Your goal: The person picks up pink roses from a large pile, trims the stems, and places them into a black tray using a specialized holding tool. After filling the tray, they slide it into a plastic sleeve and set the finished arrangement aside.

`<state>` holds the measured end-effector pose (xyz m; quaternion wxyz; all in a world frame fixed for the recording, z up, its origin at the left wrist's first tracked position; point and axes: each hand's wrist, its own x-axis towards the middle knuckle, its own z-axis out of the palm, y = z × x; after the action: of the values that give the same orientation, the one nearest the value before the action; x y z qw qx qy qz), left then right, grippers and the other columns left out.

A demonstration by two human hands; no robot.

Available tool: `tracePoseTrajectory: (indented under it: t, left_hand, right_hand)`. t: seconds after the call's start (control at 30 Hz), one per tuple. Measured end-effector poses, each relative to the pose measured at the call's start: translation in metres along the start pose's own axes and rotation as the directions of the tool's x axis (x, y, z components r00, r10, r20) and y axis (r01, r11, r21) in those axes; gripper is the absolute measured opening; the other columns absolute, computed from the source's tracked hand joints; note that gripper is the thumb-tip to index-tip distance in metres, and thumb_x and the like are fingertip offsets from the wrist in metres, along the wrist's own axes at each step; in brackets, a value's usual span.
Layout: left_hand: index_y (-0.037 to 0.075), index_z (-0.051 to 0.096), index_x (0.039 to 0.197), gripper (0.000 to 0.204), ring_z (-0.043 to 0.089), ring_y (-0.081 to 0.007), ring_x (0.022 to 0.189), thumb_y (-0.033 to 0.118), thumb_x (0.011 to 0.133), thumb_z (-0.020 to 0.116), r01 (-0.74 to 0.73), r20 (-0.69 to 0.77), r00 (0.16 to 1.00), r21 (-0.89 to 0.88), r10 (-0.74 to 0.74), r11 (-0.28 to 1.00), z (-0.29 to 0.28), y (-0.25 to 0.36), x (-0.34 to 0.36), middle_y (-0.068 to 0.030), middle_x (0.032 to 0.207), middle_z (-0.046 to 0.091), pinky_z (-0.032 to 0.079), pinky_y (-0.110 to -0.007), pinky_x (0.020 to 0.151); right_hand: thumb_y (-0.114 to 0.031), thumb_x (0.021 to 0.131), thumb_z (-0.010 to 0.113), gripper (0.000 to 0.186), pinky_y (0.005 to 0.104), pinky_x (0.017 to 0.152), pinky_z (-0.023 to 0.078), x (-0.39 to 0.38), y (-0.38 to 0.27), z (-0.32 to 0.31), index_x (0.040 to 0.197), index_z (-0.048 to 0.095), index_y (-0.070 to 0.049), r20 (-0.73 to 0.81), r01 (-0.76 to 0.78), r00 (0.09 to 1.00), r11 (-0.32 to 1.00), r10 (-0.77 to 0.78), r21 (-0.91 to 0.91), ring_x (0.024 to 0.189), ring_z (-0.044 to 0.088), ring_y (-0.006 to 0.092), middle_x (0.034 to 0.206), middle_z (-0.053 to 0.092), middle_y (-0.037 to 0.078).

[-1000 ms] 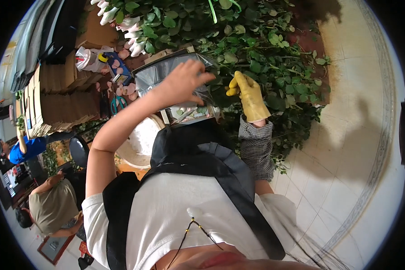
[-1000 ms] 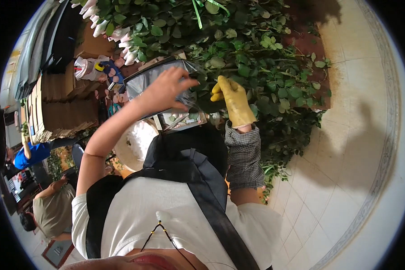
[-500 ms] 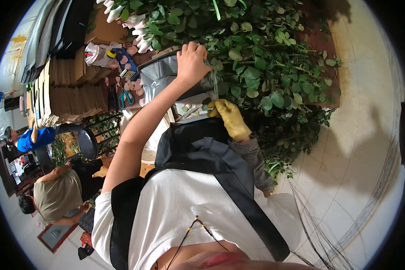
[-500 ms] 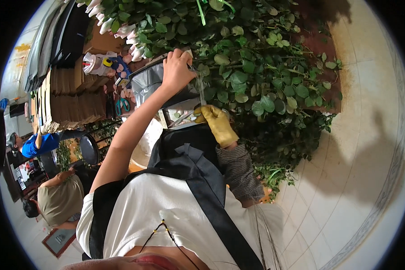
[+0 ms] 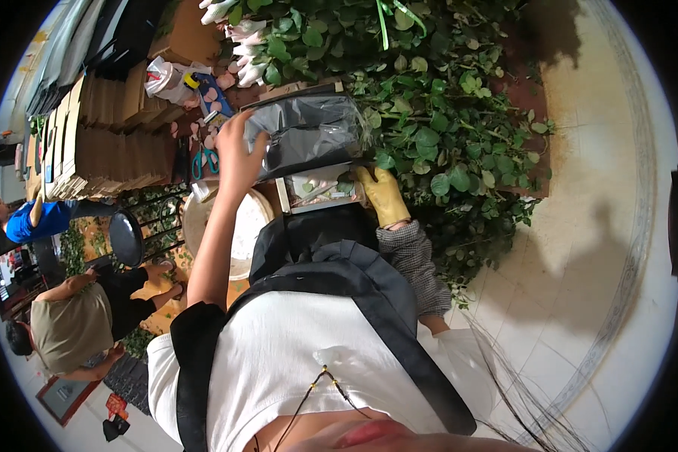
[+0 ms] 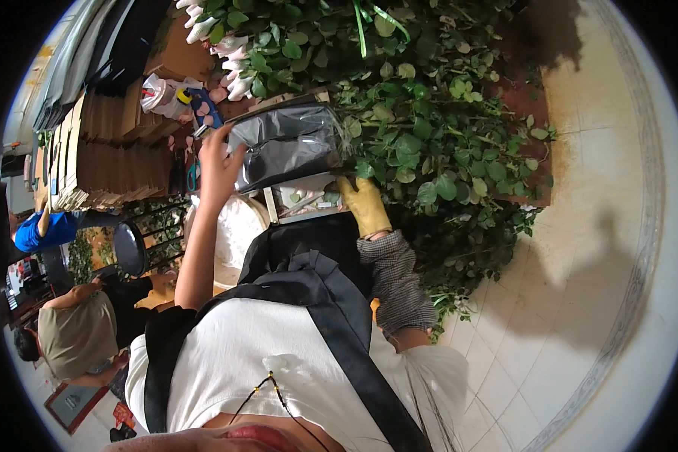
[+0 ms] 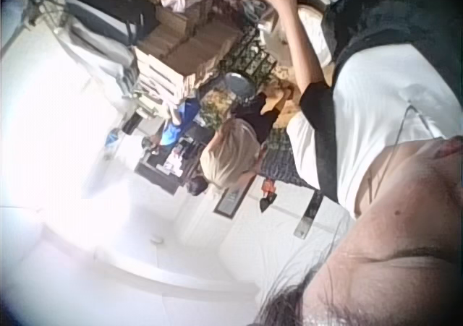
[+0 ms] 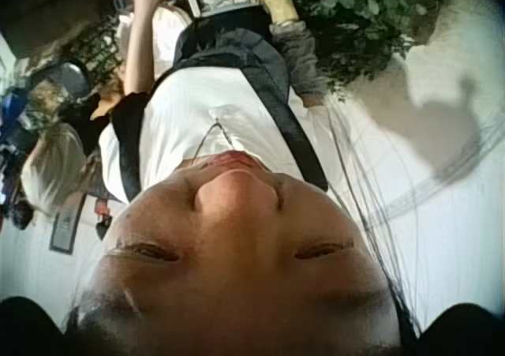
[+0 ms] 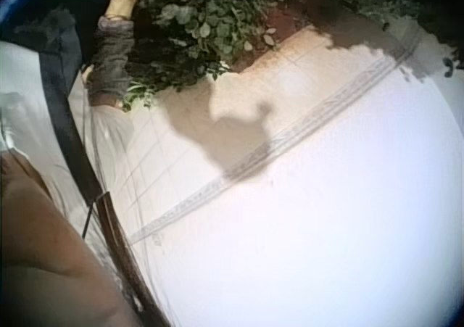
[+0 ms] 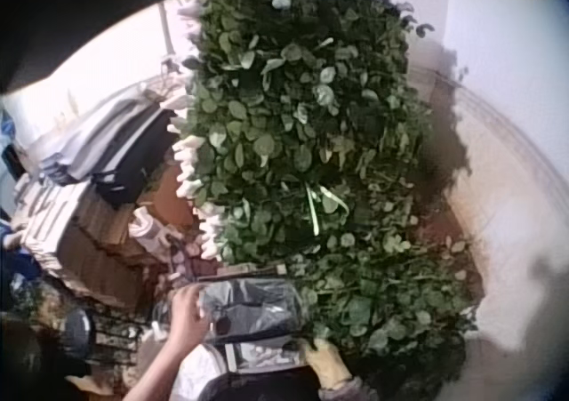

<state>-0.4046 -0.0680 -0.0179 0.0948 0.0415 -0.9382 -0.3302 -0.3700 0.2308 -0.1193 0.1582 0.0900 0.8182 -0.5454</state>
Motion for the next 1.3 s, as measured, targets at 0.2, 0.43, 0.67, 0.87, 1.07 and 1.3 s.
tracePoseTrajectory:
  t: [0.2,0.43,0.67,0.87,1.07,1.3]
  left_hand:
    - [-0.001,0.055,0.134,0.037,0.063,-0.0148,0.098,0.016,0.102,0.062,0.473,0.274,0.877,-0.639,-0.396,0.607,0.018,-0.074,-0.079,-0.0073,0.114,0.066,0.052,-0.030,0.087]
    - [-0.007,0.067,0.111,0.025,0.062,-0.0110,0.083,0.015,0.100,0.062,0.423,0.160,0.899,-0.562,-0.408,0.711,0.028,-0.050,-0.076,-0.0070,0.093,0.071,0.049,-0.026,0.074]
    - [-0.005,0.062,0.129,0.038,0.068,-0.0144,0.095,0.008,0.094,0.068,0.294,0.258,0.954,-0.704,-0.152,0.647,-0.049,0.033,-0.067,-0.0091,0.104,0.073,0.054,-0.030,0.087]
    - [-0.001,0.047,0.146,0.054,0.053,-0.0281,0.131,0.009,0.096,0.064,-0.361,-0.213,0.926,-0.734,0.310,0.575,-0.083,0.067,-0.028,-0.0171,0.141,0.055,0.040,-0.041,0.112]
    - [0.014,-0.011,0.163,0.091,0.040,-0.0336,0.142,0.009,0.102,0.057,0.276,0.296,0.835,-0.955,0.464,0.112,-0.057,0.110,-0.009,-0.0233,0.164,0.020,0.042,-0.043,0.111]
    - [0.010,-0.009,0.164,0.093,0.035,-0.0279,0.146,0.001,0.097,0.056,0.233,0.204,0.816,-0.972,0.541,0.014,-0.053,0.134,-0.029,-0.0197,0.161,0.028,0.029,-0.041,0.119]
  right_hand:
    - [-0.033,0.097,0.066,0.044,0.0387,0.084,0.054,0.001,0.006,-0.034,0.125,0.063,0.000,0.166,-0.042,0.986,0.984,0.013,0.172,0.096,0.068,0.0289,0.108,0.073,0.017]
    - [-0.033,0.097,0.066,0.045,0.0387,0.085,0.054,0.016,-0.055,0.003,0.126,0.063,0.000,-0.010,0.076,0.997,0.914,-0.079,0.399,0.096,0.068,0.0289,0.108,0.072,0.017]
    - [-0.034,0.097,0.065,0.045,0.0388,0.085,0.054,0.002,-0.084,-0.002,0.127,0.062,0.000,-0.152,0.157,0.984,0.866,-0.095,0.475,0.096,0.068,0.0289,0.108,0.072,0.018]
    - [-0.034,0.097,0.065,0.046,0.0388,0.086,0.054,-0.046,-0.137,-0.047,0.127,0.062,0.001,-0.276,0.260,0.952,0.831,-0.135,0.491,0.096,0.068,0.0289,0.108,0.072,0.018]
    - [-0.034,0.098,0.065,0.046,0.0389,0.086,0.054,-0.082,-0.172,-0.069,0.128,0.061,0.001,-0.380,0.333,0.911,0.825,-0.158,0.456,0.097,0.068,0.0289,0.108,0.072,0.018]
    - [-0.034,0.098,0.065,0.046,0.0389,0.086,0.053,-0.090,-0.179,-0.064,0.129,0.061,0.001,-0.442,0.368,0.884,0.808,-0.150,0.461,0.097,0.068,0.0288,0.109,0.072,0.018]
